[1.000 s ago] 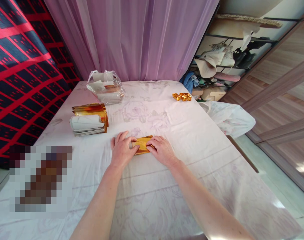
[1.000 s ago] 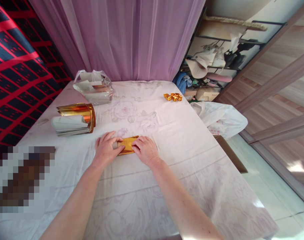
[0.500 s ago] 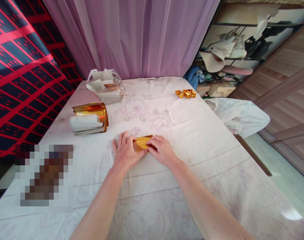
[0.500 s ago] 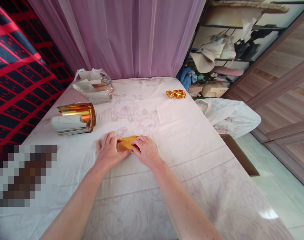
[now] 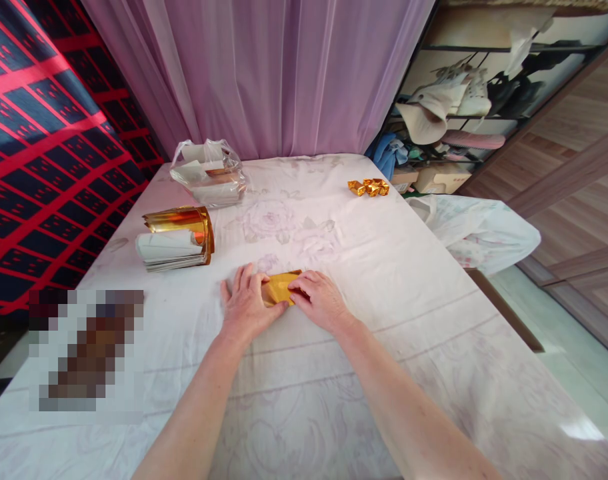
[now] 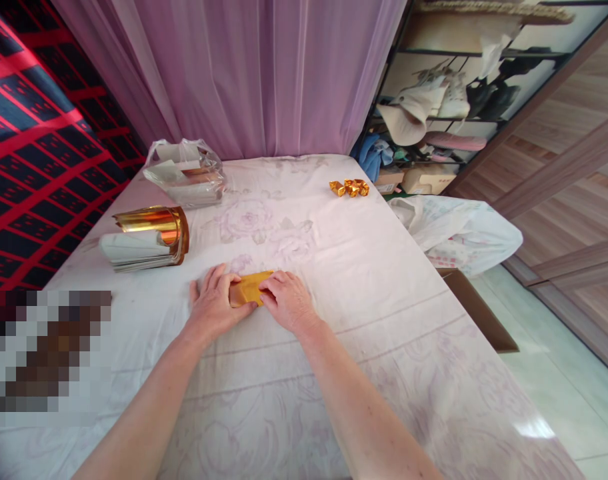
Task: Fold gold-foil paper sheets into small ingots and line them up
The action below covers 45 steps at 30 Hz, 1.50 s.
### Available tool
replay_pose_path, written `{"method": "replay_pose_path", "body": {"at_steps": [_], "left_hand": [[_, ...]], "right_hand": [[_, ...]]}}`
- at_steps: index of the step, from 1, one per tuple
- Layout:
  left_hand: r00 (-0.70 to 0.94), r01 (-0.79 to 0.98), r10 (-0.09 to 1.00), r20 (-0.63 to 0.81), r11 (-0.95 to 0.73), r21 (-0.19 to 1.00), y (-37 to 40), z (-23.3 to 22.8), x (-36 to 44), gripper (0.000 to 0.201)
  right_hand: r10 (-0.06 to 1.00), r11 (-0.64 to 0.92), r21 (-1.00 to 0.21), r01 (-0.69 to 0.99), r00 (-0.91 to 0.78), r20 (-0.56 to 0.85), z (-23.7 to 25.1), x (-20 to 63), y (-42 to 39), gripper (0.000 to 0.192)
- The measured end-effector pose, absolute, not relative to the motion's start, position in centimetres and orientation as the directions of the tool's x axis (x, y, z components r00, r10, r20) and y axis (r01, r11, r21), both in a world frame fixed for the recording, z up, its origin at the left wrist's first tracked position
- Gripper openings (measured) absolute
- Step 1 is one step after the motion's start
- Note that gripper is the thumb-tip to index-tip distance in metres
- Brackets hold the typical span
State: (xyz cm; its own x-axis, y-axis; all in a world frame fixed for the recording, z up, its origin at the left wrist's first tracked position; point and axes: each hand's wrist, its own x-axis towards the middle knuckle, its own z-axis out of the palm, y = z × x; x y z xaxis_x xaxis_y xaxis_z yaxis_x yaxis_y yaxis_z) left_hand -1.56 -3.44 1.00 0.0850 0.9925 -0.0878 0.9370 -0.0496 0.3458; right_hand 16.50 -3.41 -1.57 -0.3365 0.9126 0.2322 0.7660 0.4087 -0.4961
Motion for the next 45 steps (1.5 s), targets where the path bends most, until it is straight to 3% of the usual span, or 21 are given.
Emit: {"method": "replay_pose_path", "body": {"at_steps": [25,30,34,37,45], "left_hand": [[0.379,0.859,0.897,-0.228,-0.249,0.448,-2.2,1.7,-5.7,0.058],[0.361,0.869,0.898,-0.250,-0.227,0.440,-2.2,1.7,-5.5,0.059],[0.347,0.875,0.904,-0.250,-0.216,0.433,-2.3,1.9,-5.3,0.058],[0.351,0.875,0.906,-0.239,-0.226,0.429,-2.3,1.9,-5.3,0.057],[0.377,0.857,0.897,-0.230,-0.244,0.453,-2.1,1.6,-5.6,0.057]], "right_hand": [[0.884,0.467,-0.529,0.708,-0.362,0.297,-2.2,17.3,-3.3,0.013],[0.944,0.319,-0.413,0.853,-0.245,0.223,-1.2,15.3,-4.3,0.008],[0.975,0.150,-0.300,0.942,-0.091,0.204,-0.5,13.0,-5.3,0.035],[0.979,0.111,-0.297,0.948,-0.053,0.197,-0.5,12.4,-5.6,0.038],[0.989,0.107,-0.363,0.925,-0.063,0.130,-0.5,14.8,-5.4,0.024]]}}
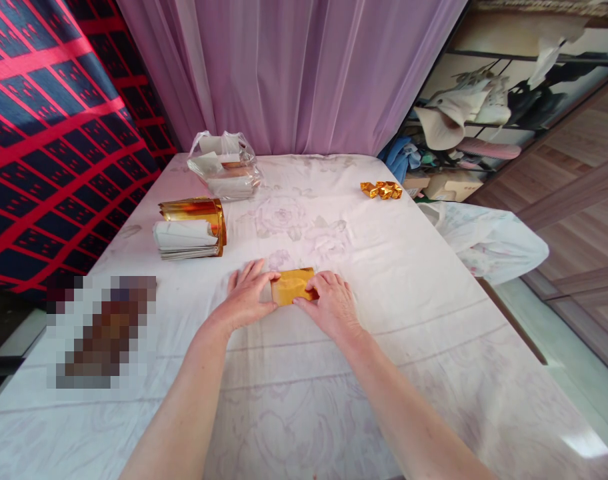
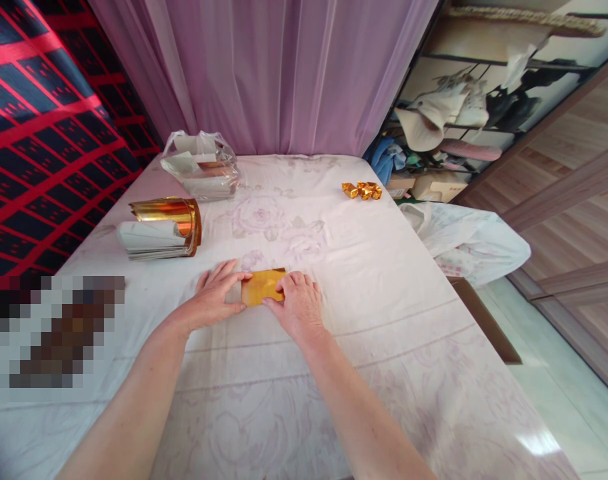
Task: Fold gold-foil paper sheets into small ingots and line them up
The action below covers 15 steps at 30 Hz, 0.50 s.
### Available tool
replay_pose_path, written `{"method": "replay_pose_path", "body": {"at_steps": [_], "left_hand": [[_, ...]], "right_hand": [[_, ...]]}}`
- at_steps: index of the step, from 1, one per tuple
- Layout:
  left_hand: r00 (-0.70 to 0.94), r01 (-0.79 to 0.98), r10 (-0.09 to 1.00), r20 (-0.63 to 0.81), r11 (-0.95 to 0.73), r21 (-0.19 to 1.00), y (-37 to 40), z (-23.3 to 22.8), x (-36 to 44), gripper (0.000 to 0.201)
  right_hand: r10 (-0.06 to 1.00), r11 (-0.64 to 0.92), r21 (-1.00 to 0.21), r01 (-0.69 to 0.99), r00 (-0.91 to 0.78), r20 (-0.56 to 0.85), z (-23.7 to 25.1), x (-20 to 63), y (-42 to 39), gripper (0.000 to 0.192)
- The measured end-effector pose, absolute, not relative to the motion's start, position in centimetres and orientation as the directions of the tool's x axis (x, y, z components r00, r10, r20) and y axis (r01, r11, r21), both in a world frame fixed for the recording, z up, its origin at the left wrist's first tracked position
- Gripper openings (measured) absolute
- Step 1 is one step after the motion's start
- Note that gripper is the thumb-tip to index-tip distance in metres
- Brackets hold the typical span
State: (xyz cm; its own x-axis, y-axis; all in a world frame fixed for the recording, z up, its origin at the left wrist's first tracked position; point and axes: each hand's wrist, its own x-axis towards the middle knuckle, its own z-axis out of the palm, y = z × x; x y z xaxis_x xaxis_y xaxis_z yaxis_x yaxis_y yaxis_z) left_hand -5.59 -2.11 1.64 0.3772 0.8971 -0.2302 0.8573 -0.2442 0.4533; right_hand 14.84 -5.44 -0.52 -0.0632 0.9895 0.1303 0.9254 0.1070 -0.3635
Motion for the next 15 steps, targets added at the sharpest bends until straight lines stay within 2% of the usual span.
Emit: {"method": "replay_pose_path", "body": {"at_steps": [9,15], "left_hand": [[0.381,0.853,0.897,-0.223,-0.248,0.458,-2.1,1.4,-5.8,0.056],[0.373,0.860,0.895,-0.246,-0.233,0.454,-2.1,1.5,-5.7,0.058]], "right_hand": [[0.998,0.024,-0.474,0.880,0.004,0.060,-0.6,17.9,-5.0,0.011],[0.992,0.121,-0.531,0.839,-0.087,0.090,-1.1,19.0,-4.8,0.008]]}}
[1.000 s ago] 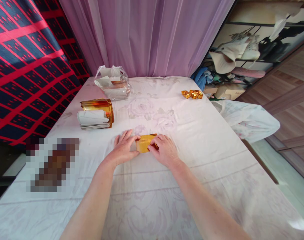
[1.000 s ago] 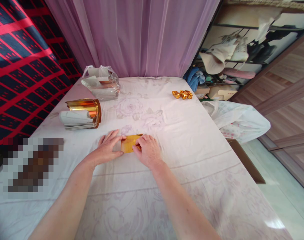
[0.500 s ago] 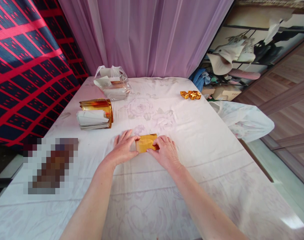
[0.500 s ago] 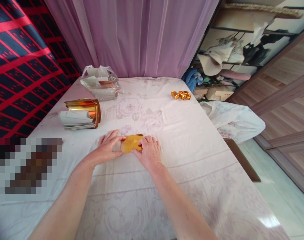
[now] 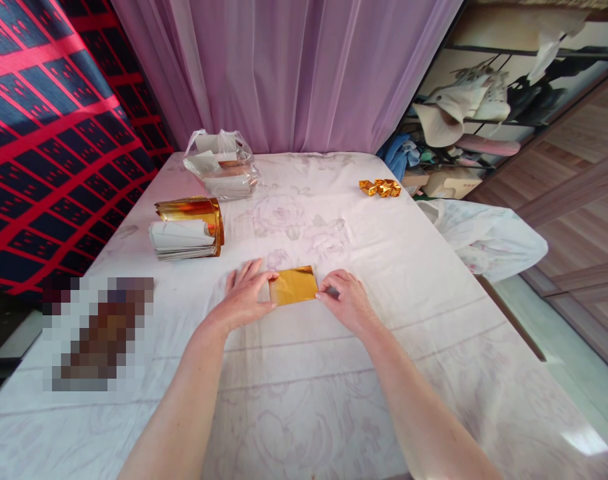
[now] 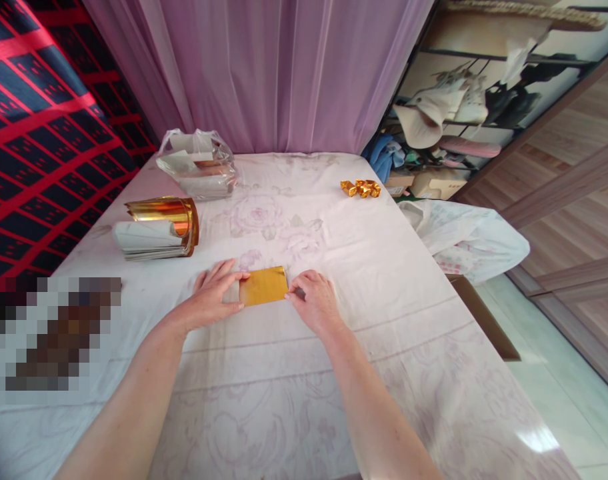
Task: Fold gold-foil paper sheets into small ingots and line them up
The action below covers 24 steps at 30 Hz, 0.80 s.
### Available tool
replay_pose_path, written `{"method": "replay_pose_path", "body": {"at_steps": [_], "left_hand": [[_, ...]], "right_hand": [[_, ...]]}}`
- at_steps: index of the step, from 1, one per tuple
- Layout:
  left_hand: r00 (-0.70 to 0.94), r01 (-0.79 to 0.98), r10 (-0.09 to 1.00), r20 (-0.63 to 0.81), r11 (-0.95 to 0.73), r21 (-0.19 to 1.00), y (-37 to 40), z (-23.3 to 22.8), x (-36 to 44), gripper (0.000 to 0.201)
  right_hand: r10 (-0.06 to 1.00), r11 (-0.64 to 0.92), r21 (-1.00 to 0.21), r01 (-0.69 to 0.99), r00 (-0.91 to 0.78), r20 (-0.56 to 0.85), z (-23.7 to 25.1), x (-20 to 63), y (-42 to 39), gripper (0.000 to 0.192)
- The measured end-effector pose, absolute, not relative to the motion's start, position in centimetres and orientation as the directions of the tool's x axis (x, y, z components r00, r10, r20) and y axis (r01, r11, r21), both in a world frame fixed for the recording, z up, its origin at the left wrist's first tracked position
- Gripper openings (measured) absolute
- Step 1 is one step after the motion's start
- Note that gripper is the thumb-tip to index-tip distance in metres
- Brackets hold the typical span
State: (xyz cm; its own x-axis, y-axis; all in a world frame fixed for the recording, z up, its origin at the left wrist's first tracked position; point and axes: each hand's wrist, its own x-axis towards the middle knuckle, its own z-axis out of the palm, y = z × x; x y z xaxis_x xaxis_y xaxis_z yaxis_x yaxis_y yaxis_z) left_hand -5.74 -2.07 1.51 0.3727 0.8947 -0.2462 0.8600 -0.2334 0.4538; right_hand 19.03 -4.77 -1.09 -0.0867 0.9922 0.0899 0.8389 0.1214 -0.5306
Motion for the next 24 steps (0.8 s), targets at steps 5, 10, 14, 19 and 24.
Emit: {"method": "replay_pose_path", "body": {"at_steps": [5,10,14,19,24], "left_hand": [[0.377,0.856,0.896,-0.233,-0.242,0.456,-2.2,1.7,-5.7,0.058],[0.386,0.853,0.895,-0.224,-0.253,0.457,-2.1,1.5,-5.7,0.057],[0.393,0.856,0.888,-0.238,-0.259,0.448,-1.9,1.5,-6.0,0.058],[0.373,0.859,0.906,-0.202,-0.255,0.444,-2.2,1.6,-5.4,0.053],[0.139,0.901,0.987,-0.081,-0.092,0.423,-3.4,1.0,-2.3,0.050]], "right_hand": [[0.965,0.245,-0.526,0.814,-0.152,0.213,-1.6,19.0,-5.2,0.017],[0.950,0.301,-0.481,0.824,-0.213,0.230,-1.7,18.8,-5.3,0.026],[0.943,0.324,-0.483,0.813,-0.237,0.234,-1.5,18.8,-5.2,0.026],[0.942,0.329,-0.486,0.810,-0.246,0.228,-1.5,18.7,-5.2,0.023],[0.938,0.337,-0.458,0.823,-0.255,0.233,-1.6,18.6,-5.2,0.025]]}}
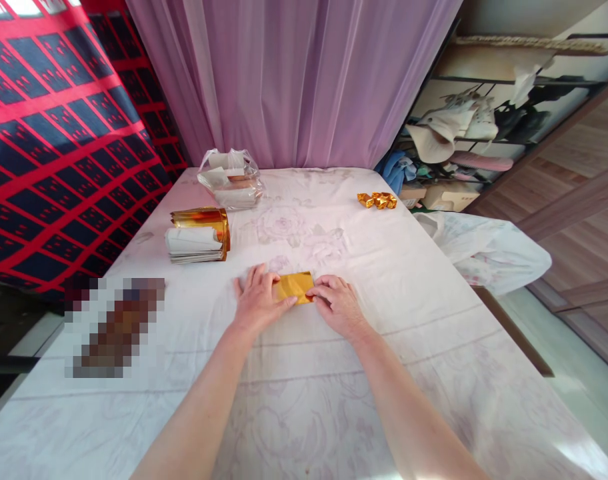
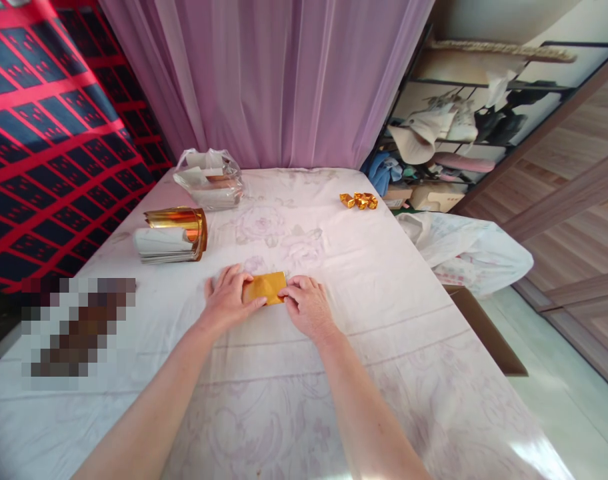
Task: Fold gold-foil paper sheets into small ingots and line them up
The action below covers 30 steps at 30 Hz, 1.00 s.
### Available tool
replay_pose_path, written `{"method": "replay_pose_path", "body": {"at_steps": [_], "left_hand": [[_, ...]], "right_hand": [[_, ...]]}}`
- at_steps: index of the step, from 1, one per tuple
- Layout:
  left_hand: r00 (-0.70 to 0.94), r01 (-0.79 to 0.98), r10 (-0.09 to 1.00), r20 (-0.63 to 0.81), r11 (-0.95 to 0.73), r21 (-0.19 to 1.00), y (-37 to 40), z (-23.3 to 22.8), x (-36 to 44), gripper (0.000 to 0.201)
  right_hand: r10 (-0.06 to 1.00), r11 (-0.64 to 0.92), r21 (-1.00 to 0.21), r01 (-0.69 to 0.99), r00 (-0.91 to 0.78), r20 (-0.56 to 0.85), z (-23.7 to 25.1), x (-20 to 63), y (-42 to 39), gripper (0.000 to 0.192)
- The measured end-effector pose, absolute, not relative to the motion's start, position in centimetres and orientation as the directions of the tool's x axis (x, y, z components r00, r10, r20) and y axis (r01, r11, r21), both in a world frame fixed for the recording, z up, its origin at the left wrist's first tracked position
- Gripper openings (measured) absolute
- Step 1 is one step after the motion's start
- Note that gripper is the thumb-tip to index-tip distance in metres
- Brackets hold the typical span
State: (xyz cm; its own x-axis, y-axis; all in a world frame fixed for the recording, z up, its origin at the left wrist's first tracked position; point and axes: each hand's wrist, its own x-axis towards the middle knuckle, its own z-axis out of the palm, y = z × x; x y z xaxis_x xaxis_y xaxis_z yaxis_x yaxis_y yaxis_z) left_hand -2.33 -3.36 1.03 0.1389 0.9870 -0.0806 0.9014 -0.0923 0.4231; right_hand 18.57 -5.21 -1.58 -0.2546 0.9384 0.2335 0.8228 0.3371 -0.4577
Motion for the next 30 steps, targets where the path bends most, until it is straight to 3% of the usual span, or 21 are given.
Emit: {"method": "replay_pose_path", "body": {"at_steps": [4,30], "left_hand": [[0.093,0.908,0.993,-0.078,-0.053,0.415,-3.6,0.7,-1.2,0.053],[0.370,0.867,0.908,-0.195,-0.263,0.423,-2.4,2.0,-6.0,0.057]], "right_hand": [[0.934,0.343,-0.427,0.837,-0.256,0.248,-1.7,18.5,-5.3,0.025],[0.924,0.370,-0.461,0.807,-0.267,0.275,-2.0,18.5,-5.1,0.023]]}}
